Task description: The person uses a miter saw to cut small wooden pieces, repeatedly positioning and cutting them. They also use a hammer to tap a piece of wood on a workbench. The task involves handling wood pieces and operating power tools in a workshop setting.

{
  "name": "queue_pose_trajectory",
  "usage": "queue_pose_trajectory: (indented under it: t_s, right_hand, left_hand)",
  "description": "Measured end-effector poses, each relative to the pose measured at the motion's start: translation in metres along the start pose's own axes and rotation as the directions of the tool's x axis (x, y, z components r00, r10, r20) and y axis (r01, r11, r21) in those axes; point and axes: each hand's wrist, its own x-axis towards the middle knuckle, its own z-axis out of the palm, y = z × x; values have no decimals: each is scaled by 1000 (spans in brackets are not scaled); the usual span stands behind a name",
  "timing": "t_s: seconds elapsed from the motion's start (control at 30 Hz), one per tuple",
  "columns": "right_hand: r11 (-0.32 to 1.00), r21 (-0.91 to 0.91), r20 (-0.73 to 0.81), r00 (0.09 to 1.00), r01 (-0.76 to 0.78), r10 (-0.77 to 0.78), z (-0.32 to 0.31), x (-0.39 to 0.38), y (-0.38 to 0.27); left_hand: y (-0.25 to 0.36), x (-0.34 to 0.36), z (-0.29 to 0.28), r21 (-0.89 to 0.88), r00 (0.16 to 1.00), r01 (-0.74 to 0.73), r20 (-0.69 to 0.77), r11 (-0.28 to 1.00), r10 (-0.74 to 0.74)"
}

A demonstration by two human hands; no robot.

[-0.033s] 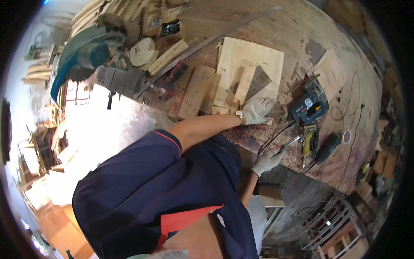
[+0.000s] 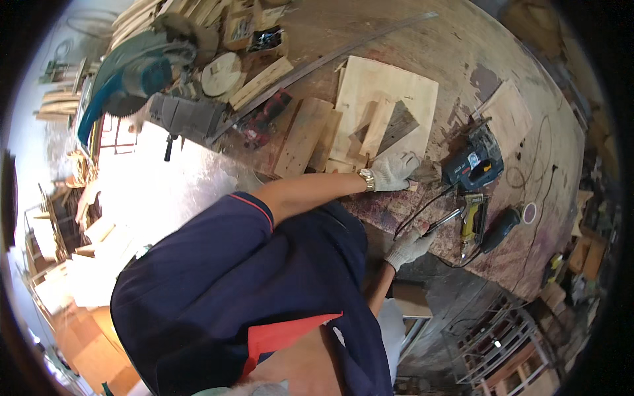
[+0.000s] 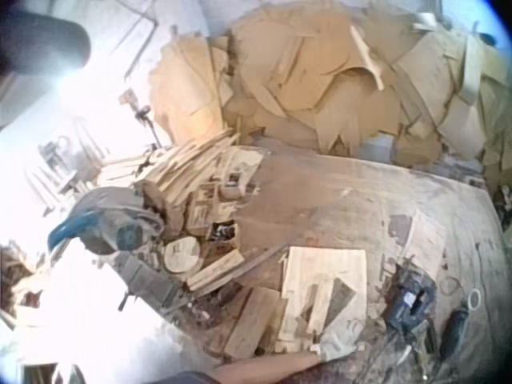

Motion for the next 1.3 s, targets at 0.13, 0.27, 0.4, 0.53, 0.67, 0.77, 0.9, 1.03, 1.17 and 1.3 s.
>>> queue_pose_trajectory:
  t_s: [0.13,0.27,0.4,0.53,0.67,0.77,0.9,1.03,1.17,1.3]
  right_hand:
    - [964,-194,-31,981,182,-192,-4,-9,-17]
    - [932,-324,200,975,164,-102,6,-23,-32]
    - [916,-352,290,953,194,-90,20,-42,-50]
    - [916,-326,351,930,233,-111,37,-50,-68]
    - [918,-247,399,896,310,-195,51,-45,-75]
    - [932,-230,358,915,280,-186,70,-34,-75]
    - [960,-215,436,897,178,-69,85,-26,-62]
    - [995,-69,524,852,70,-24,91,-26,-32]
    - [992,84,506,862,-93,38,87,-18,-3]
    - [990,144,487,871,-9,-63,92,-16,6]
  left_hand:
    - [-7,-47,-50,-269,987,150,-18,951,-161]
    - [-54,-100,-89,-637,886,363,10,680,-464]
    - [-107,-153,-106,-738,719,463,-11,491,-695]
    - [-127,-195,-112,-774,497,446,-203,449,-844]
    - [-138,-217,-113,-825,481,362,-233,434,-845]
    - [-140,-218,-94,-917,498,201,-207,344,-842]
    - [-149,-211,-76,-937,479,137,-220,320,-850]
    - [-153,-198,-83,-866,599,261,-201,426,-775]
    - [-128,-176,-90,-870,678,173,-235,461,-697]
    - [-107,-167,-95,-773,731,398,-57,493,-680]
